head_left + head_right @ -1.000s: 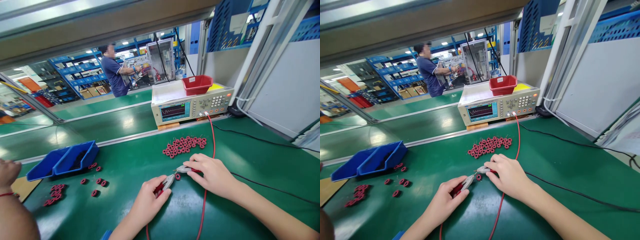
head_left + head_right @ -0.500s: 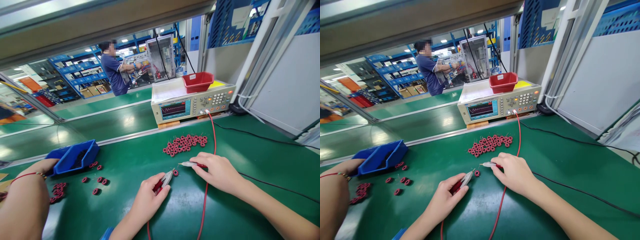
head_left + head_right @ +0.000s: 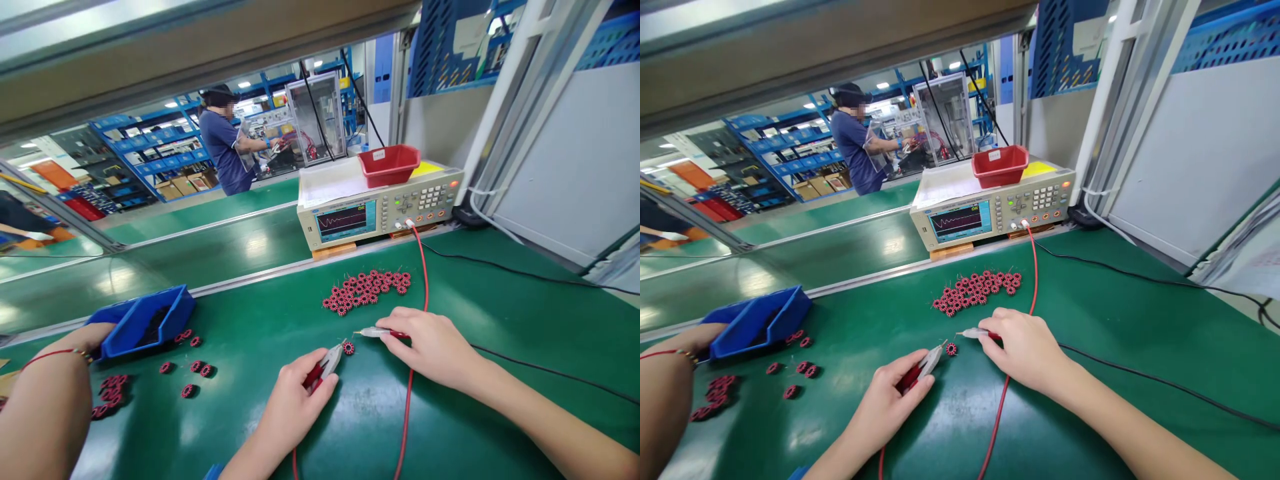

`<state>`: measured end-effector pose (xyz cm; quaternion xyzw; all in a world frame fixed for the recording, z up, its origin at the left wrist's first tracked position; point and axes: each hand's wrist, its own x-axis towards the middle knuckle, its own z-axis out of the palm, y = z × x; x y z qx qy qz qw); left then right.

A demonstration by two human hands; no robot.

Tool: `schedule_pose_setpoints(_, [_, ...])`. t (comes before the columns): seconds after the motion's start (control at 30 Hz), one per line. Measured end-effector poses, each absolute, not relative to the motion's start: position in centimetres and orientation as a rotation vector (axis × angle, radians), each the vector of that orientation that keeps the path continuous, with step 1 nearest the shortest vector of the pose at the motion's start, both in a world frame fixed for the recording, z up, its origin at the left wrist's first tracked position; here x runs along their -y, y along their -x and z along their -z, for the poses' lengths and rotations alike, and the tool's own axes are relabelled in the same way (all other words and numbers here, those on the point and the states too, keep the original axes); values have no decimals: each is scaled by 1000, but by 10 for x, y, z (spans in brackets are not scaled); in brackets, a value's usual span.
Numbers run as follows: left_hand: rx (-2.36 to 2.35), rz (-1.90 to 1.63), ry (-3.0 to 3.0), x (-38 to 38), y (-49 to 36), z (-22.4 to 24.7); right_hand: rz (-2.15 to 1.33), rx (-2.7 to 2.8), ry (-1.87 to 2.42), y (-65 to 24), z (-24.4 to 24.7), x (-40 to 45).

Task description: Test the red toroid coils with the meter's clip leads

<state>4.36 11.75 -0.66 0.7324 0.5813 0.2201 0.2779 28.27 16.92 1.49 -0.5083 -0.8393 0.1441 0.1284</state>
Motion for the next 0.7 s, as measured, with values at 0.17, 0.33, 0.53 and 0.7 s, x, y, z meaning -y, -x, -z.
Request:
schedule_pose_setpoints(0.17, [-1573,-593,-1970,-118,-44,6,-415,2441,1467,-283,-13,-170])
schedule_pose_setpoints(0.33, [-1581,-605,-1976,-118,-43,8,-411,2436,1463,-284,-11,-170])
schedule_pose_setpoints(0.53, [-1580,-616,-1996,-117,-42,9,-413,2440,1461,-283,-13,-170])
schedule_pose_setpoints(0.7, [-1580,-623,-1973,-117,-43,7,-433,2431,1473,-284,-15,-170])
